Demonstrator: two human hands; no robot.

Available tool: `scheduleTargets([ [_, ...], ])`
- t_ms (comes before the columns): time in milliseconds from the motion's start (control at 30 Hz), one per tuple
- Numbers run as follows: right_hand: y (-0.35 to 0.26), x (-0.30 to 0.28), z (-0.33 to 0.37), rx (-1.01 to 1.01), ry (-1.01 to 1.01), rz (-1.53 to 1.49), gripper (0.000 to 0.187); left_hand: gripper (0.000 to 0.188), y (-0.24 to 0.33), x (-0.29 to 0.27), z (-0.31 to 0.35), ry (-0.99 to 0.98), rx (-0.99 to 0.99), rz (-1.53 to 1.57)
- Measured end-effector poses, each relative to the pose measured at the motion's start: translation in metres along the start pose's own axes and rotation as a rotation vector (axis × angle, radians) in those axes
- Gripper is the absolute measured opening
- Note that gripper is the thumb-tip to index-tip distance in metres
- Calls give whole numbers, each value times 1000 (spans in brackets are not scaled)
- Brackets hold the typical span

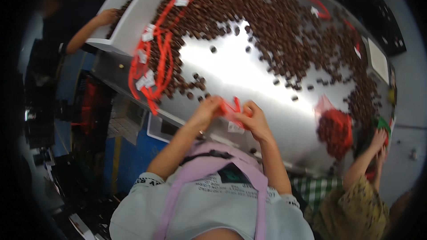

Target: The person scoops chestnuts from a large pile on a metal table into red mesh bags. They then tie the bags closed with red ribbons and place them aside. The person occasionally spreads the chestnuts on the table to access more.

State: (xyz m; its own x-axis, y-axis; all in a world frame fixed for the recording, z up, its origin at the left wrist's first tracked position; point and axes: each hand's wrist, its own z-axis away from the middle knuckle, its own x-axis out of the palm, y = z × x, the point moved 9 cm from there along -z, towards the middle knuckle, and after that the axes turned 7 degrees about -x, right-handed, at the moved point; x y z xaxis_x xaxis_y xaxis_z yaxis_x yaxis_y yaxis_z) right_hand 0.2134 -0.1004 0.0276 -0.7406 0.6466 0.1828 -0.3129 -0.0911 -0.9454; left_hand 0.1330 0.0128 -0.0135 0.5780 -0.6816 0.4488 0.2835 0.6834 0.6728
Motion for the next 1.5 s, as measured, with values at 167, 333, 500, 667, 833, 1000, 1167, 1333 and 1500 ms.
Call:
scheduleTargets([
  [167, 40, -26, -13, -149, 62, 269, 12, 22, 15, 29, 24, -298, -177, 249],
  [333, 29, -20, -4, 110, 77, -693, 22, 17, 6, 28, 26, -20, 9, -784],
  [500, 21, -5, 7, 156, 5, -677, 32, 17, -13, 9, 4, 3, -174, 45],
  [667, 33, -19, 2, 96, 154, -34, 36, 15, -10, 36, 12, -469, -195, 612],
  [833, 48, -25, -4, 95, 297, -788, 21, 15, -9, 10, 7, 20, 58, -464],
  [1000, 33, 7, 4, 126, 17, -618, 15, 19, -21, -38, -16, 350, 128, -294],
  [1167, 53, -13, -5, -28, 119, 377, 5, 20, -16, 2, -1, -36, -157, 246],
  [1333, 65, -32, -10, 56, 367, -469, 24, 11, -17, 5, 3, 15, 12, -629],
  [1500, 57, -12, -7, 126, 81, -846, 22, 21, -34, -25, -22, 158, -9, -398],
])
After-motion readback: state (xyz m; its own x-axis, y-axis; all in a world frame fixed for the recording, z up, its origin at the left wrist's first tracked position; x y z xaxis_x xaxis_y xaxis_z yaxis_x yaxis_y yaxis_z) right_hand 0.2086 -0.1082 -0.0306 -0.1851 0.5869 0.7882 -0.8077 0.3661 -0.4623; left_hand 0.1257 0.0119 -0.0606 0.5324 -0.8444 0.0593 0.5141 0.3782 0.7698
